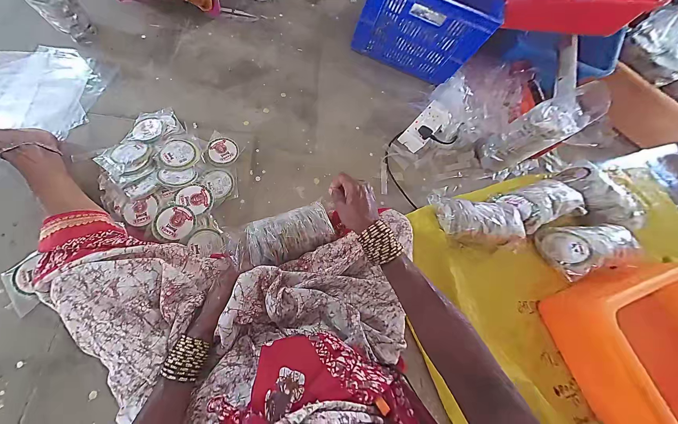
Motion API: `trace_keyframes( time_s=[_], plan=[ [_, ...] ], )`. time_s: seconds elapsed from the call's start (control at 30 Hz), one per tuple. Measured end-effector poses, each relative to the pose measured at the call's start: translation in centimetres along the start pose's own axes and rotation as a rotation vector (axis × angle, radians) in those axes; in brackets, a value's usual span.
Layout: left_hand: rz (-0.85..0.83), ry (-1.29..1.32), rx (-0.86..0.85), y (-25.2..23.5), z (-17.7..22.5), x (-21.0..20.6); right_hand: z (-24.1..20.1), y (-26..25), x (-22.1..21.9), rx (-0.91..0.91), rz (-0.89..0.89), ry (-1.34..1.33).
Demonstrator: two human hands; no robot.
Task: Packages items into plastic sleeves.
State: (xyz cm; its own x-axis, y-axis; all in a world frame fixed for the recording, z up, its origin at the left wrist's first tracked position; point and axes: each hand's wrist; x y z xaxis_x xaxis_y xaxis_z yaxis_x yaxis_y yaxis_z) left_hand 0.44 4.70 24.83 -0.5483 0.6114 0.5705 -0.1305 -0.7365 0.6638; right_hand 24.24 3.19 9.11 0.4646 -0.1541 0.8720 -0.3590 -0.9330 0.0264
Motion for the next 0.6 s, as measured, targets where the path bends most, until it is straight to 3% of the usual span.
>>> trace_keyframes(
  time_s=[0.1,0.27,0.37,0.43,0.47,0.53,0.6],
  plan=[
    [0.094,0.038,-0.037,1.9,1.7,0.5,0.9,-0.1,-1.7,-0.040,-0.258,0.042],
    [0.096,-0.031,-0.059,0.8,1.0,-0.2,-0.6,-0.1,-0.9,0.016,-0.127,0.021],
    [0.136,-0.010,-0.076,0.8,0.7,-0.6,-1.8,0.3,-1.8,-0.007,-0.371,0.136],
    [0.058,-0.011,-0.049,-0.3,-0.2,-0.7,-2.1,-0.2,-1.1,0.009,-0.304,0.121],
    [0.013,-0.031,-0.064,-2.0,-2.6,-1.7,-2.7,-0.1,-0.4,-0.001,-0.250,0.103],
    [0.137,0.070,-0.277,-8.3,-12.3,-7.5,-3.7,-0.1,0.3,0.013,-0.175,0.088],
    [0.141,0.123,-0.400,-12.5,-18.5,-10.5,-3.8,0.5,-0.7,0.010,-0.332,0.183]
  ],
)
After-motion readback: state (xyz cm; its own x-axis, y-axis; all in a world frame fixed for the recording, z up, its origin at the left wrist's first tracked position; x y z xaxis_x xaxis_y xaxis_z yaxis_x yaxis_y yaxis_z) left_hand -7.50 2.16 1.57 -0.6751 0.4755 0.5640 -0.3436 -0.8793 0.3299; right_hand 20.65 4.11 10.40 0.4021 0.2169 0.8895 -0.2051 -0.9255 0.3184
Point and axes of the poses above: each hand's wrist, its own y-axis away from the middle knuckle, its own x-axis out of the back of the hand, z = x × y, and after that the axes turned 7 degrees about z, right-handed
